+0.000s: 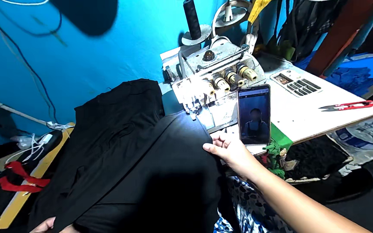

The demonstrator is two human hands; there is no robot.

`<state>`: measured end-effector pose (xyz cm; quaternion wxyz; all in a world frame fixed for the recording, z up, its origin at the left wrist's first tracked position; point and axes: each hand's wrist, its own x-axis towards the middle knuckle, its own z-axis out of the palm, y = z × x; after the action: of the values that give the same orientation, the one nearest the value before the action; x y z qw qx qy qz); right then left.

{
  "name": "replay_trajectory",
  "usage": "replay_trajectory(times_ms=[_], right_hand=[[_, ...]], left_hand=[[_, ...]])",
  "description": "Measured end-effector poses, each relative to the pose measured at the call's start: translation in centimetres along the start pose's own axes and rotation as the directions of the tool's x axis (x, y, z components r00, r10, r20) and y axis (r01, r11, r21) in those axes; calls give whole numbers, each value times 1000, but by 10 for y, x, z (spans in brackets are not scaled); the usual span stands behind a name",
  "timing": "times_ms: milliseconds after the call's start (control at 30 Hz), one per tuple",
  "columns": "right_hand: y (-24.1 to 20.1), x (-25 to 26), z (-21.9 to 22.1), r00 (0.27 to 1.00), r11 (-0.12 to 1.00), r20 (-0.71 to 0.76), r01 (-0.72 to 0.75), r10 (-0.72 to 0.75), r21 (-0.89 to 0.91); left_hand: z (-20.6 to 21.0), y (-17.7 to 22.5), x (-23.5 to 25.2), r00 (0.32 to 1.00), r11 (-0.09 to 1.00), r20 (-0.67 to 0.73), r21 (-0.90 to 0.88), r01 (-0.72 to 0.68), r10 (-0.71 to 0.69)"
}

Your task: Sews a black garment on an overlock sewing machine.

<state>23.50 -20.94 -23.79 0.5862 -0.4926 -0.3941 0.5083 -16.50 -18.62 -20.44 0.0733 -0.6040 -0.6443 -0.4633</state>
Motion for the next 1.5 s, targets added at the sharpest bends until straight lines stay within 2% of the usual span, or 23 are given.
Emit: replay_trajectory(times_ms=[133, 300, 433, 500, 600, 667, 767, 833, 867, 967, 1067, 1133, 1167, 1200, 1267, 1333, 1367, 1400, 1500], right_hand=[[16, -13, -8, 1000, 995, 21, -16, 18, -98], [32, -28, -16, 997, 990, 57, -41, 49, -132], [22, -22, -13, 999, 982, 26, -17, 22, -190], [19, -14, -10, 998, 975, 52, 41, -30, -219], [18, -13, -9, 994, 969, 101, 67, -44, -236], [23, -23, -12, 994, 978, 112, 16, 8, -209], [36, -40, -20, 983, 993, 169, -53, 70, -103], [40, -46, -22, 983, 995, 169, -59, 73, -85], [42, -47, -22, 986, 993, 152, -47, 64, -113], [45, -48, -22, 997, 980, 70, -30, 45, -196], [47, -54, -19, 999, 979, -37, -24, 16, -204], [51, -58, -13, 983, 929, -154, 37, -100, -368], [54, -60, -11, 961, 869, -184, 93, -206, -486], [57, -63, -9, 936, 797, -177, 150, -306, -585], [53, -69, -6, 922, 721, -132, 190, -365, -666], [37, -72, -3, 972, 783, -87, 122, -219, -609], [31, -71, -2, 988, 808, -52, 86, -143, -583], [28, -68, -2, 992, 796, -25, 86, -126, -599], [30, -50, -2, 978, 702, 81, 195, -192, -685]], left_hand=[[0, -6, -1, 1000, 999, -18, -24, -23, 23], [3, 1, 5, 997, 999, -62, 31, 39, -37], [1, 21, 30, 1000, 998, 8, 67, 2, -2], [7, 30, 47, 998, 996, 56, 88, 23, -28], [16, 41, 61, 990, 995, 141, 91, -34, 21], [20, 80, 36, 981, 998, 186, -38, -46, 53], [53, 122, -44, 929, 912, 256, -379, -157, 266], [77, 135, -95, 876, 859, 351, -497, -126, 331], [86, 136, -112, 870, 855, 375, -511, -95, 321], [90, 126, -123, 910, 902, 340, -426, -76, 237], [73, 105, -100, 969, 977, 163, -140, -162, 184], [61, 83, -84, 989, 990, 79, 56, -133, 129], [56, 73, -80, 993, 987, 81, 132, -91, 80], [49, 67, -78, 990, 984, 142, 171, -42, 17], [34, 63, -73, 946, 982, 304, 177, 58, -111], [26, 62, -69, 913, 985, 382, 145, 96, -145], [24, 58, -68, 911, 988, 389, 113, 102, -138], [23, 54, -68, 913, 991, 388, 84, 104, -129], [25, 44, -68, 928, 998, 367, 35, 58, -67]])
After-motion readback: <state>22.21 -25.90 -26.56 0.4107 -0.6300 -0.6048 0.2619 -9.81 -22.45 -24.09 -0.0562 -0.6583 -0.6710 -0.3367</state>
